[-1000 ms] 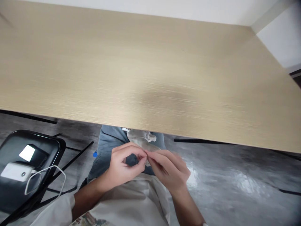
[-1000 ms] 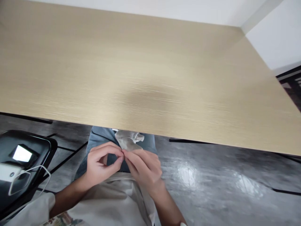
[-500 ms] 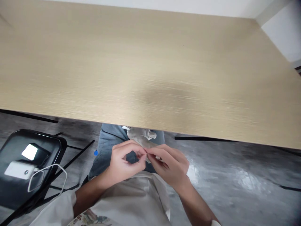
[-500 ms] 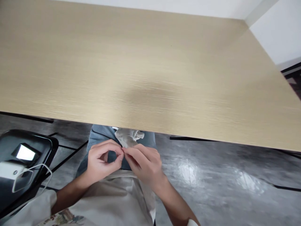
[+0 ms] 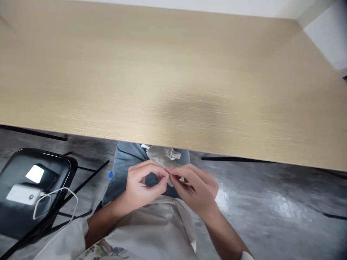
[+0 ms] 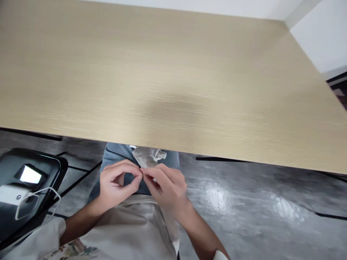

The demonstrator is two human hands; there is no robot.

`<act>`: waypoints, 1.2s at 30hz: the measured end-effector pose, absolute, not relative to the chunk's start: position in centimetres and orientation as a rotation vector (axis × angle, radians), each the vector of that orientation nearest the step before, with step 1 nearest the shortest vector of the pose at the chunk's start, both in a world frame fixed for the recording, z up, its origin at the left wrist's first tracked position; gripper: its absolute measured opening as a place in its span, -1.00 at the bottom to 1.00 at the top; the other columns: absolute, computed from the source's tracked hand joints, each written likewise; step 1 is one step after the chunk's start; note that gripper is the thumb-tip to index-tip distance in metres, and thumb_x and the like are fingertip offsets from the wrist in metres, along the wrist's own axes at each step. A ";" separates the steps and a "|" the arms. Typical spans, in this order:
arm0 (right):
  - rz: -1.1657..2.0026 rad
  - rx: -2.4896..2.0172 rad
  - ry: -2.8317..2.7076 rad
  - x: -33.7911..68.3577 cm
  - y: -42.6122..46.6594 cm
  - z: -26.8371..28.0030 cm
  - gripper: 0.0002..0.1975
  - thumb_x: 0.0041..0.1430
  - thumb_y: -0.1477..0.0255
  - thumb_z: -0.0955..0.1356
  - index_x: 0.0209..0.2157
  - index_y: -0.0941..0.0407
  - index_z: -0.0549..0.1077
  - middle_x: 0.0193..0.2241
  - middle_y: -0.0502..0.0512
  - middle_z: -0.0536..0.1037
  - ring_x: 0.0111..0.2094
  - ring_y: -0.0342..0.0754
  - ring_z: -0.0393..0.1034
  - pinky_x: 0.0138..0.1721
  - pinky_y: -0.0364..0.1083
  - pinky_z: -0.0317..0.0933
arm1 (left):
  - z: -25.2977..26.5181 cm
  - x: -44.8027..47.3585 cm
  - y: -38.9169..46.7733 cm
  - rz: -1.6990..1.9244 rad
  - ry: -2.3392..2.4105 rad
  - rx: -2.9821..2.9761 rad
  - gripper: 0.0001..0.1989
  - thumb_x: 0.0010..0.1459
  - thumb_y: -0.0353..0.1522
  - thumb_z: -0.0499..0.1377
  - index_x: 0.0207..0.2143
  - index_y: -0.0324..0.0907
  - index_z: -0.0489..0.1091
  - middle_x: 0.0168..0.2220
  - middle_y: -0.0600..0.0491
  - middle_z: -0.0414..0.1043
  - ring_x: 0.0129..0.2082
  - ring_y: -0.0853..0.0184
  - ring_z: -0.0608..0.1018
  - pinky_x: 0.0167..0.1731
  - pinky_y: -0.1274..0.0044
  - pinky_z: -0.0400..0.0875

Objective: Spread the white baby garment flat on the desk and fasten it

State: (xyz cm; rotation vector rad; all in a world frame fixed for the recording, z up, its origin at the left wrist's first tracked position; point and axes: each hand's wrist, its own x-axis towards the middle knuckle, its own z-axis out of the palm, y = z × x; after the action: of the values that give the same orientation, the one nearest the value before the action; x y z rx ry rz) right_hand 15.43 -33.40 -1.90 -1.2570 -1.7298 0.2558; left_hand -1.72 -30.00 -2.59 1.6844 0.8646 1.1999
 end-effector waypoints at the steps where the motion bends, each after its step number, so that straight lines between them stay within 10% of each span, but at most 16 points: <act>1: 0.240 -1.255 -1.738 15.5 -33.4 -1.9 -0.86 0.24 0.59 0.44 -0.24 0.04 0.56 -0.52 -0.07 0.57 -0.57 -0.24 0.40 -0.51 -0.25 0.28 | -2.5 -1.7 -29.9 1.192 0.866 1.690 -0.88 0.09 -0.57 0.30 -0.35 -0.20 0.52 -0.40 0.03 0.58 -0.44 0.41 0.58 -0.38 0.60 0.50; 36: 0.436 -1.269 -1.651 15.3 -33.4 -1.4 -0.88 0.21 0.59 0.43 -0.33 0.07 0.54 -0.56 -0.09 0.52 -0.62 -0.25 0.30 -0.58 -0.25 0.22 | -2.3 -1.8 -30.2 1.206 0.838 1.765 -0.84 0.05 -0.59 0.29 -0.34 -0.19 0.50 -0.42 0.06 0.54 -0.47 0.44 0.54 -0.42 0.62 0.48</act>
State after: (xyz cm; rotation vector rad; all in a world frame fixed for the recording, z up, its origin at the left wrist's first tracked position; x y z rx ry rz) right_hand 15.32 -33.40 -1.42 -1.2688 -1.6507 0.4363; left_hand -1.82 -30.17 -2.30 1.7648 0.8383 1.2059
